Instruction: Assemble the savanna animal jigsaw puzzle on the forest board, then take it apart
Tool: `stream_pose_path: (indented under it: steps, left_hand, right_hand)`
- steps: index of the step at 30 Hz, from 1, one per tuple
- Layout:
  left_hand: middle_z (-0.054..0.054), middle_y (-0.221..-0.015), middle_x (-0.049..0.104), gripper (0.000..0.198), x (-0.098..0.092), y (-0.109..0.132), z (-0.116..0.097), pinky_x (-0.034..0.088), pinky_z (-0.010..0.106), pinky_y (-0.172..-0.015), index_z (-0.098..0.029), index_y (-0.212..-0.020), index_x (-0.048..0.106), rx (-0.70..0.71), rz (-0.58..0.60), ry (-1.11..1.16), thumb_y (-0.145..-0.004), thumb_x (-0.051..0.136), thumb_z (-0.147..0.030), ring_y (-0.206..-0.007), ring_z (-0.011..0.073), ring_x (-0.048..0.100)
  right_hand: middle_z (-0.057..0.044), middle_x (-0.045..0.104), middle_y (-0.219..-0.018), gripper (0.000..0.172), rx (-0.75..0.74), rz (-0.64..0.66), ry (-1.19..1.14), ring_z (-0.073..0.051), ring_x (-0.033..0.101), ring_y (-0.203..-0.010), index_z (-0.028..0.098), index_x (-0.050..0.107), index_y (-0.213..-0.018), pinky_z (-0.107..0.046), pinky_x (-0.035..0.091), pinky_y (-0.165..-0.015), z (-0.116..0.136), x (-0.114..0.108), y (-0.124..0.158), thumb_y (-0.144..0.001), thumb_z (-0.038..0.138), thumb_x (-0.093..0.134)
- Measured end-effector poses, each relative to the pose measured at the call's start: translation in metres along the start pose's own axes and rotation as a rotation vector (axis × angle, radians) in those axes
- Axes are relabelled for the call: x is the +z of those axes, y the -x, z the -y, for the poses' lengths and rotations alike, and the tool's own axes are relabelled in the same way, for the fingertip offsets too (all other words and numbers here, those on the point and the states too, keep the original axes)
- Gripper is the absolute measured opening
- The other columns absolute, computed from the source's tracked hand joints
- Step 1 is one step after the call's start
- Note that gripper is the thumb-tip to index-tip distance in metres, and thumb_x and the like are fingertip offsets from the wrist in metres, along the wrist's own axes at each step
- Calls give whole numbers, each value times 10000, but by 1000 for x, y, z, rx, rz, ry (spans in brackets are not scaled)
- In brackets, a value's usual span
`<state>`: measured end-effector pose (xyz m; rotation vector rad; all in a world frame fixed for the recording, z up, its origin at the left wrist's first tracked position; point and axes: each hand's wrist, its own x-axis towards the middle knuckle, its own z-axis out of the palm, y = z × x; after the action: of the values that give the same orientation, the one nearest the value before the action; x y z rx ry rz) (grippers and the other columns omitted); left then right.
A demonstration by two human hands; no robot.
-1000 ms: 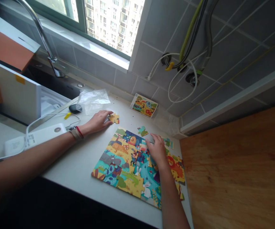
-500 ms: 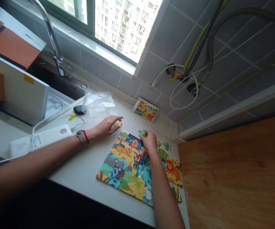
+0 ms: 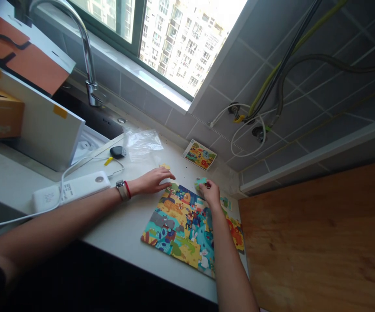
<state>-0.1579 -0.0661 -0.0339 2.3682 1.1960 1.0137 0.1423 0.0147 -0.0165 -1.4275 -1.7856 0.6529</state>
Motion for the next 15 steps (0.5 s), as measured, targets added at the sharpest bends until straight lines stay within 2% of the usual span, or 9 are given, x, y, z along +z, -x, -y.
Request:
stream_pose_path:
  steps: [2,4,6,8,9,11,15]
  left_hand:
    - [113,-1092,741,217,-1,1,-8,531,395,-934,-188,-1160,719,49,24,40,-1013,611,-308,-1012,259,690]
    - [111,-1083,742,228,0,3,-17,525,386,-934,-194,-1156,726,105,55,67,-1010,636,-344,-1007,258,690]
    - [115,-1085,743,227,4,4,-25,521,389,-933,-197,-1152,733,160,89,64,-1000,659,-348,-1015,264,687]
    - [114,-1090,747,200,9,6,-31,516,396,-933,-207,-1149,738,209,116,56,-993,666,-308,-1038,273,677]
    - [110,-1086,749,190,11,7,-34,515,400,-932,-211,-1149,739,226,127,54,-986,671,-283,-1049,277,671]
    - [102,-1072,752,188,14,8,-37,512,404,-927,-211,-1144,741,244,147,51,-965,689,-241,-1061,283,663]
    - [102,-1088,748,263,15,9,-37,506,402,-927,-202,-1151,743,264,179,41,-895,781,-250,-1073,293,653]
  right_hand:
    - [-42,687,-703,637,46,16,-57,-215,668,-629,133,755,-1042,-364,600,-596,13,-7,33,-703,673,765]
    - [-6,679,-742,665,118,51,-174,-197,673,-645,181,726,-1220,-359,624,-633,25,-12,79,-721,610,825]
    - [-29,711,-820,570,190,92,-243,-209,691,-675,208,763,-1164,-354,631,-622,35,-11,131,-731,567,860]
    - [-58,740,-811,461,219,119,-245,-221,689,-656,201,799,-1018,-344,613,-577,45,-4,177,-757,579,840]
    - [-65,749,-805,435,229,133,-220,-219,683,-644,203,802,-1008,-340,602,-572,50,0,195,-786,577,819]
    - [-69,758,-783,388,202,143,-110,-212,658,-605,212,813,-984,-330,574,-546,59,10,219,-802,555,809]
    - [-80,772,-877,277,48,41,83,-252,705,-779,241,827,-964,-366,594,-723,70,21,229,-842,486,782]
